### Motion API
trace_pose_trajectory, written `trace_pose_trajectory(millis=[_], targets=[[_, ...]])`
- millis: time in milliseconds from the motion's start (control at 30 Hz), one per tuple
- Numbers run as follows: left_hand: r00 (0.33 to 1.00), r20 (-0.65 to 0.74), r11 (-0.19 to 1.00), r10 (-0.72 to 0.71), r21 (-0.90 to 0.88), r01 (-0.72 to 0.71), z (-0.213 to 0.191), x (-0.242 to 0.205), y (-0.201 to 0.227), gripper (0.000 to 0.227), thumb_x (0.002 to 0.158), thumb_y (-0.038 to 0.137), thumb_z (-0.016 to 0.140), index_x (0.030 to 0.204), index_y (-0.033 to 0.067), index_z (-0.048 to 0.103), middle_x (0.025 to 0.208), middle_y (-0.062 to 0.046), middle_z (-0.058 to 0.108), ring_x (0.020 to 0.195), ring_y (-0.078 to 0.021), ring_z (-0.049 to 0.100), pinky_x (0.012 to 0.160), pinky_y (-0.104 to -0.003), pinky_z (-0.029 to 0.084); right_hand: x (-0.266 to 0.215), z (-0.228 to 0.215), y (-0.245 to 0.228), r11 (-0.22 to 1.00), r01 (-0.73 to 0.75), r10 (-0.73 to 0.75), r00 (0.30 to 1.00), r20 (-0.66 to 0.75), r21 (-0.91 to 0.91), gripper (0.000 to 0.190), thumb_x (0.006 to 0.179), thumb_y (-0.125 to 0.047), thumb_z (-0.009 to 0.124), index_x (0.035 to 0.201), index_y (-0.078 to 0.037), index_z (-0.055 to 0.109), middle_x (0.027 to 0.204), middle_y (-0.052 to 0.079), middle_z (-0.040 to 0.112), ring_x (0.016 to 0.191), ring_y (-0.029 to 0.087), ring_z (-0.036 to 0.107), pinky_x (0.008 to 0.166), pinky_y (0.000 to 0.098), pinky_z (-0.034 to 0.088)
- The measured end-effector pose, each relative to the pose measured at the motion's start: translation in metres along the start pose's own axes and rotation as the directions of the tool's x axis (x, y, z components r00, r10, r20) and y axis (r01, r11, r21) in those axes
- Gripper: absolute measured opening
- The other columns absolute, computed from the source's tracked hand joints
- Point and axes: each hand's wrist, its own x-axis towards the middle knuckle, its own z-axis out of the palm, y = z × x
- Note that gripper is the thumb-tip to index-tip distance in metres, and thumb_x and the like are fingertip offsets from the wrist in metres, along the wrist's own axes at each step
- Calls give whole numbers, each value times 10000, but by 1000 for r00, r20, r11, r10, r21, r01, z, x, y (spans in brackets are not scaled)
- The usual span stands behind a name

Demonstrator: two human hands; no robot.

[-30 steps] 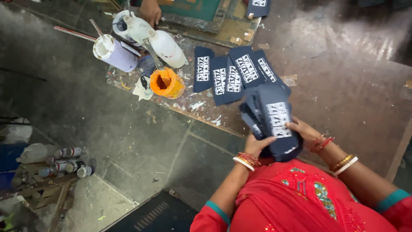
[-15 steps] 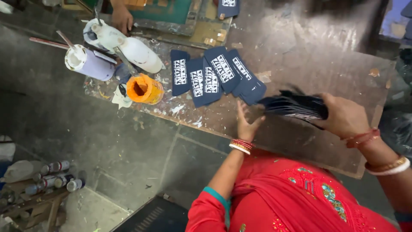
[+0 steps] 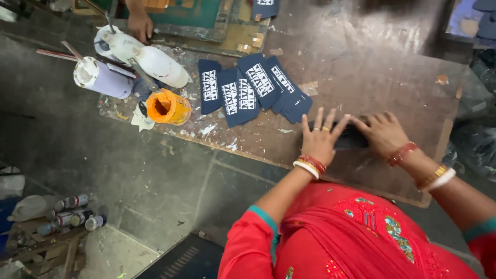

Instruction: The person stacks dark blue rectangular items with white text on a wooden table. They pick up the items from a pile, align them, and place them into a neat stack. Another person is visible in the background working at a separate station.

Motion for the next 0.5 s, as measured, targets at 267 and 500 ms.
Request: trace_pose_trajectory(millis=[267, 500], targets=[[998, 67, 993, 5, -116, 3, 35, -24, -13, 968, 808, 233, 822, 1646, 314, 344, 1335, -135, 621, 1161, -317, 598, 1007, -477, 429, -5, -31, -12, 991, -66, 60, 997, 56, 117, 713, 701, -320, 814, 1372, -287, 576, 1241, -2, 663, 1211, 220, 616, 1066, 405, 441], [942, -229, 946, -246, -268, 182, 74, -67, -31, 1087, 625, 417, 915, 1528, 132, 381, 1380, -162, 567, 1354, -381, 486, 1167, -566, 315, -53, 36, 34, 922, -160, 181, 983, -26, 352, 907, 620, -331, 889, 1443, -222, 525, 1379, 75, 589, 1336, 289, 514, 1168, 470, 377]])
